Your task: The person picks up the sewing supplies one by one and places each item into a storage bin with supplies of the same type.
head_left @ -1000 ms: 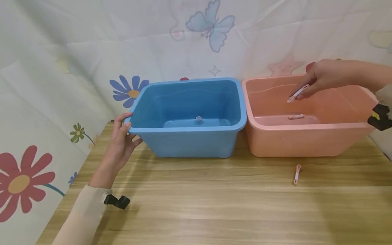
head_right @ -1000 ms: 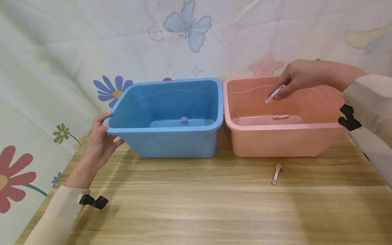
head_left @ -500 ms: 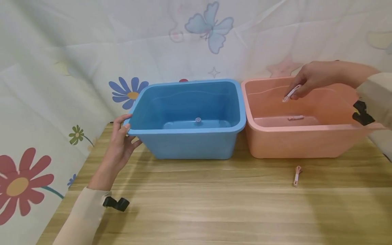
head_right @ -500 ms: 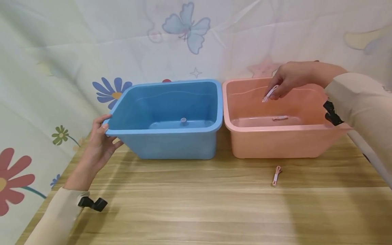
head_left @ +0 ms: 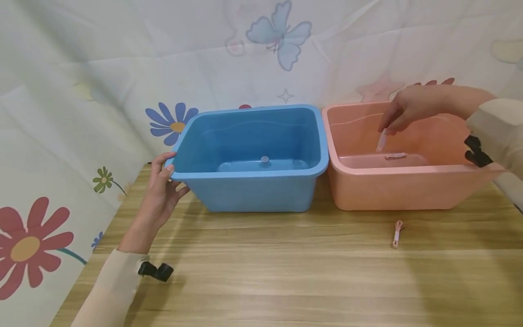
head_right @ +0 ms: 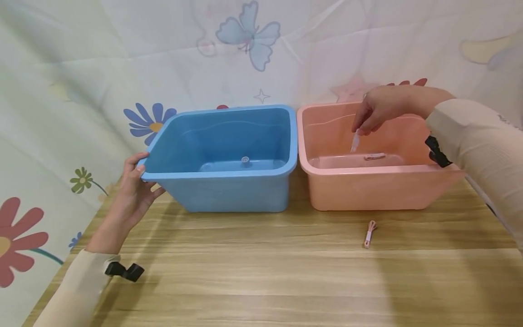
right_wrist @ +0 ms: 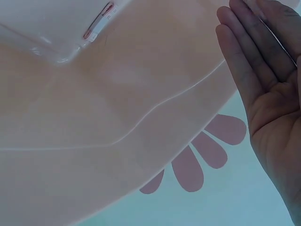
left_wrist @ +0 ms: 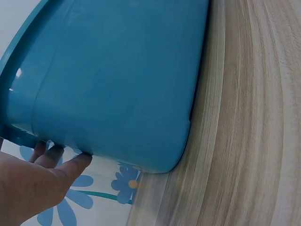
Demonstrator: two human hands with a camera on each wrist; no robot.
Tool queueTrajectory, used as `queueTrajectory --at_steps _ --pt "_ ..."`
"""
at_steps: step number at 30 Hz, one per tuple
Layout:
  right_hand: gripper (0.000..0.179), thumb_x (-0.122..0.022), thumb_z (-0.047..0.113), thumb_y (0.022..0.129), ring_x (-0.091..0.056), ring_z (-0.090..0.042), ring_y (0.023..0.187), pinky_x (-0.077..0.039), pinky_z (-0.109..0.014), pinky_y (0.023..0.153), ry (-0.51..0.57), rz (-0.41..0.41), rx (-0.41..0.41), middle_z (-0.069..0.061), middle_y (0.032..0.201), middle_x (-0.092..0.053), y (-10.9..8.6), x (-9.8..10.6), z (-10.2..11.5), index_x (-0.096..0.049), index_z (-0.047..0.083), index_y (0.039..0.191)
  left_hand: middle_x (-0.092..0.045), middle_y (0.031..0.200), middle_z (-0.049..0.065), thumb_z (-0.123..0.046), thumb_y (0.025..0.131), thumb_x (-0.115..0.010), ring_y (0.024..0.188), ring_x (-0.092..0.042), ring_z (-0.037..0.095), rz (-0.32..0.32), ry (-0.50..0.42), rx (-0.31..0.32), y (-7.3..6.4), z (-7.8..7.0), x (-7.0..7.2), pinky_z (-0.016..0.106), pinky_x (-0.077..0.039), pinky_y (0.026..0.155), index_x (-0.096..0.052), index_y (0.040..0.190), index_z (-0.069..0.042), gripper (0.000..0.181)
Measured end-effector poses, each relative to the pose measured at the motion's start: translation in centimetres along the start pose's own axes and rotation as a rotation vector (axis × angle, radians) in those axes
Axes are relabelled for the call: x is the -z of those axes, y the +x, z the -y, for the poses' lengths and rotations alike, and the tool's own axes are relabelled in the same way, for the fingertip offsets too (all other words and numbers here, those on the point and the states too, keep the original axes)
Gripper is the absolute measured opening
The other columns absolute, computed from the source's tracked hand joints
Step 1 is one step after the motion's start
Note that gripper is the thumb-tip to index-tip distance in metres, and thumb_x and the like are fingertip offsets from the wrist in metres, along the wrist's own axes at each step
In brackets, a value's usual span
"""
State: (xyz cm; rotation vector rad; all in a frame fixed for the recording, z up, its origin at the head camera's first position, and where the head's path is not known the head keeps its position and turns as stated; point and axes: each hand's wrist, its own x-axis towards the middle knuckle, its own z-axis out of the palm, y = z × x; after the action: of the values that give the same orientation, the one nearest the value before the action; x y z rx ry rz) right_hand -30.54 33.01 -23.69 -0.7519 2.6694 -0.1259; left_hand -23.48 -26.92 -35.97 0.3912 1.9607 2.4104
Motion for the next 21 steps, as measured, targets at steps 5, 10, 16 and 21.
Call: queueTrajectory --at_steps 5,10,16,21 --pt "0.033 -0.074 0.023 0.095 -0.071 -0.016 0.096 -0.056 -0.041 0.084 0.045 -0.009 0.01 -0.005 0.11 -0.074 0.2 0.4 0.1 -0.072 0.004 0.122 -0.021 0.159 0.004 -0.023 0.107 -0.045 0.136 -0.043 0.037 -0.005 -0.006 -0.003 0.1 -0.1 0.2 0.038 -0.054 0.091 -0.043 0.135 -0.032 0.03" --pt "0.027 -0.074 0.02 0.094 -0.071 -0.019 0.096 -0.058 -0.032 0.08 -0.019 -0.058 0.061 -0.007 0.11 -0.074 -0.1 0.6 0.2 -0.074 0.005 0.117 -0.021 0.159 0.004 -0.024 0.107 -0.045 0.136 -0.043 0.036 -0.003 -0.013 0.007 0.0 0.0 0.2 0.039 -0.053 0.092 -0.042 0.135 -0.032 0.03" --pt "0.021 -0.074 0.022 0.094 -0.07 -0.024 0.098 -0.057 -0.041 0.083 -0.207 -0.212 0.037 -0.006 0.109 -0.074 -2.7 1.2 1.1 -0.077 0.011 0.112 -0.021 0.16 0.005 -0.024 0.106 -0.045 0.137 -0.041 0.037 0.002 -0.003 0.006 -0.1 0.1 -0.1 0.038 -0.053 0.093 -0.041 0.137 -0.031 0.031" --pt "0.023 -0.073 0.026 0.095 -0.07 -0.02 0.09 -0.055 -0.039 0.075 -0.24 -0.333 0.003 -0.004 0.11 -0.075 -5.6 0.7 2.6 -0.077 0.016 0.115 -0.02 0.16 0.004 -0.025 0.106 -0.046 0.138 -0.038 0.04 0.0 0.005 0.001 0.3 0.0 -0.4 0.038 -0.053 0.092 -0.042 0.136 -0.032 0.031"
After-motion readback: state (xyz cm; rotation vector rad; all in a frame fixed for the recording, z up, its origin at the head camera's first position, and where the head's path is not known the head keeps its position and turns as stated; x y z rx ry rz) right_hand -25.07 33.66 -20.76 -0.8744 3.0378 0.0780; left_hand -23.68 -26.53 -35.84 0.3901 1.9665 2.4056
